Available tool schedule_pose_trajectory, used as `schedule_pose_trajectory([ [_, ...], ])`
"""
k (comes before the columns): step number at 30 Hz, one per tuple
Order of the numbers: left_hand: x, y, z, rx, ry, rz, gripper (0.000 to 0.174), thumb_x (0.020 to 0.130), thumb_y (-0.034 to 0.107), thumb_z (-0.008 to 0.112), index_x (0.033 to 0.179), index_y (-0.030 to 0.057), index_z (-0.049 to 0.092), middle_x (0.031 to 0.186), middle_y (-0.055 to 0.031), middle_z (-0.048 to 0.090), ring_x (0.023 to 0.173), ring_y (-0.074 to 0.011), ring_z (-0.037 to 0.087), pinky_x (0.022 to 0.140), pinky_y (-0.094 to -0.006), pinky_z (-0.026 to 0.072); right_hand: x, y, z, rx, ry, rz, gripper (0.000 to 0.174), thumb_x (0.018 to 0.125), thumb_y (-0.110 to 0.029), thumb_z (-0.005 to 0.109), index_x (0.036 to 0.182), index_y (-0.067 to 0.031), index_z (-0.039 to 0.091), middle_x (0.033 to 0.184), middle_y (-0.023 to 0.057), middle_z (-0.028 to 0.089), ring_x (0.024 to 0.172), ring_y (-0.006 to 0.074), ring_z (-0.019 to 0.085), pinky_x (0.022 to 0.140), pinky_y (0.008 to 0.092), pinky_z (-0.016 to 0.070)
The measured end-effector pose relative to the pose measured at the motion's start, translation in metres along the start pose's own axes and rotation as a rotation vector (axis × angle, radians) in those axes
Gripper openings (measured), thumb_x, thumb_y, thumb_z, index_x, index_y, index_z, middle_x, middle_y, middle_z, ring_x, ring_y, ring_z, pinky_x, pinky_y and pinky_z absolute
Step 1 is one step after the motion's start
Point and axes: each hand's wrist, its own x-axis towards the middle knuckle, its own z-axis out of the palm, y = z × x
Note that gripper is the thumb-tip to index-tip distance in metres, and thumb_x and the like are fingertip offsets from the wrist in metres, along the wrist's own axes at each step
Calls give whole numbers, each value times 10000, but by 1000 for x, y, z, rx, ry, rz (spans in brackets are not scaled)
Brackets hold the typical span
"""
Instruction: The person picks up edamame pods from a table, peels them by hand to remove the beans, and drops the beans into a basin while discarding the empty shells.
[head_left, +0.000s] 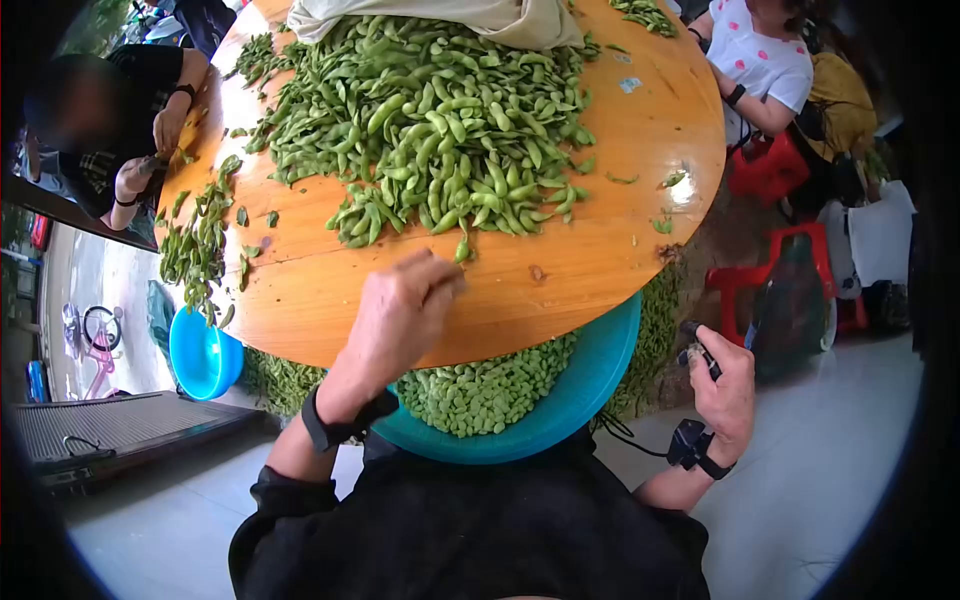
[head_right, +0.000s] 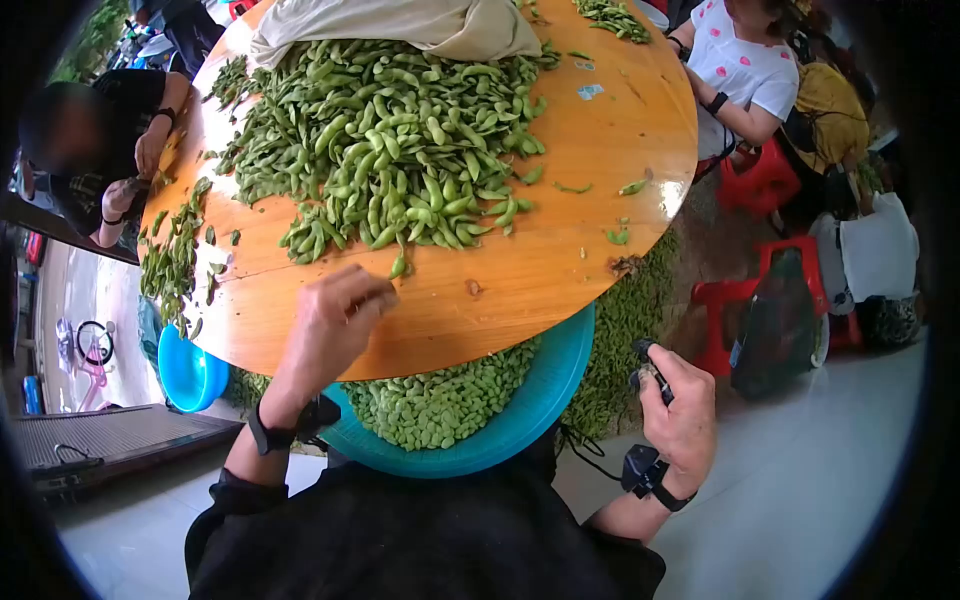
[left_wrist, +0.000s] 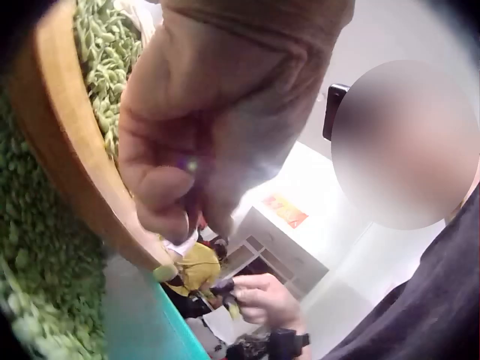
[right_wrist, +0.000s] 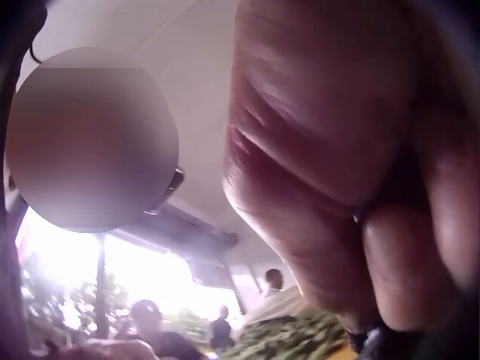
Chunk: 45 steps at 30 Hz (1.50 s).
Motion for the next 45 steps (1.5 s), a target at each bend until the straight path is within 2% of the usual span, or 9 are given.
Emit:
schedule_pose_trajectory([
  [2, 15, -6, 9, 80, 247, -88, 169, 811, 69, 727, 949, -14, 674, 864, -129, 615, 687, -252, 611, 636, -372, 487, 5, -9, 5, 42, 66, 14, 306, 832, 58, 600, 1130, 24, 662, 823, 156, 679, 633, 183, 622, 591, 279, 483],
  [10, 15, -4, 9, 111, 237, -133, 140, 789, -3, 670, 925, -8, 638, 833, -148, 596, 736, -324, 624, 667, -400, 516, 36, -54, 54, 192, -6, -237, 222, 845, 34, 606, 1060, 32, 659, 850, 170, 656, 670, 287, 641, 600, 343, 491],
  [16, -5, 13, 5, -780, 136, -374, 95, 889, 21, 692, 954, 15, 622, 786, 10, 631, 668, -36, 555, 579, -208, 452, 51, -85, 102, 411, -60, -226, 242, 870, 9, 600, 1103, 42, 655, 823, 125, 645, 611, 198, 618, 554, 297, 474],
  [21, -18, 23, 19, -906, 74, -360, 88, 896, -23, 681, 954, 14, 626, 786, 7, 625, 637, -25, 537, 565, -202, 433, 54, -99, 119, 1174, -398, 115, 250, 960, -21, 574, 1184, 81, 623, 821, -5, 520, 588, 23, 495, 490, 207, 399],
  [30, -23, 20, 31, -931, 196, -255, 128, 880, -67, 672, 940, 15, 594, 806, -24, 623, 615, -55, 556, 541, -219, 435, 55, -96, 122, 1202, -397, 44, 211, 962, 4, 569, 1144, 103, 612, 811, 0, 509, 564, 32, 464, 468, 208, 364],
  [32, -24, 11, 29, -1481, -3, -465, 134, 891, -32, 676, 942, 36, 571, 837, -62, 636, 571, -99, 549, 505, -232, 400, 58, -87, 122, 1308, -495, 97, 198, 964, 1, 568, 1131, 98, 612, 794, 2, 503, 557, 34, 448, 464, 208, 350],
  [36, -22, 6, 41, -1839, -126, -363, 112, 928, 31, 649, 982, 51, 554, 817, -78, 630, 521, -149, 504, 467, -251, 331, 60, -84, 123, 1506, -625, 193, 175, 973, -7, 561, 1114, 85, 606, 737, -1, 486, 543, 37, 401, 456, 210, 311],
  [40, -21, 18, 34, -1777, -81, -411, 169, 902, 8, 677, 1012, 38, 552, 810, -72, 623, 537, -129, 511, 478, -244, 371, 56, -91, 118, 1421, -583, 93, 164, 977, -21, 554, 1094, 71, 622, 721, -21, 492, 554, 40, 434, 467, 210, 342],
  [45, -30, 18, 33, -840, -6, -233, 241, 891, 3, 698, 1094, -23, 569, 883, -81, 684, 744, -138, 680, 643, -266, 561, 43, -102, 124, 775, -218, -159, 139, 894, -15, 623, 1007, 63, 647, 696, 59, 571, 562, 121, 571, 524, 274, 453],
])
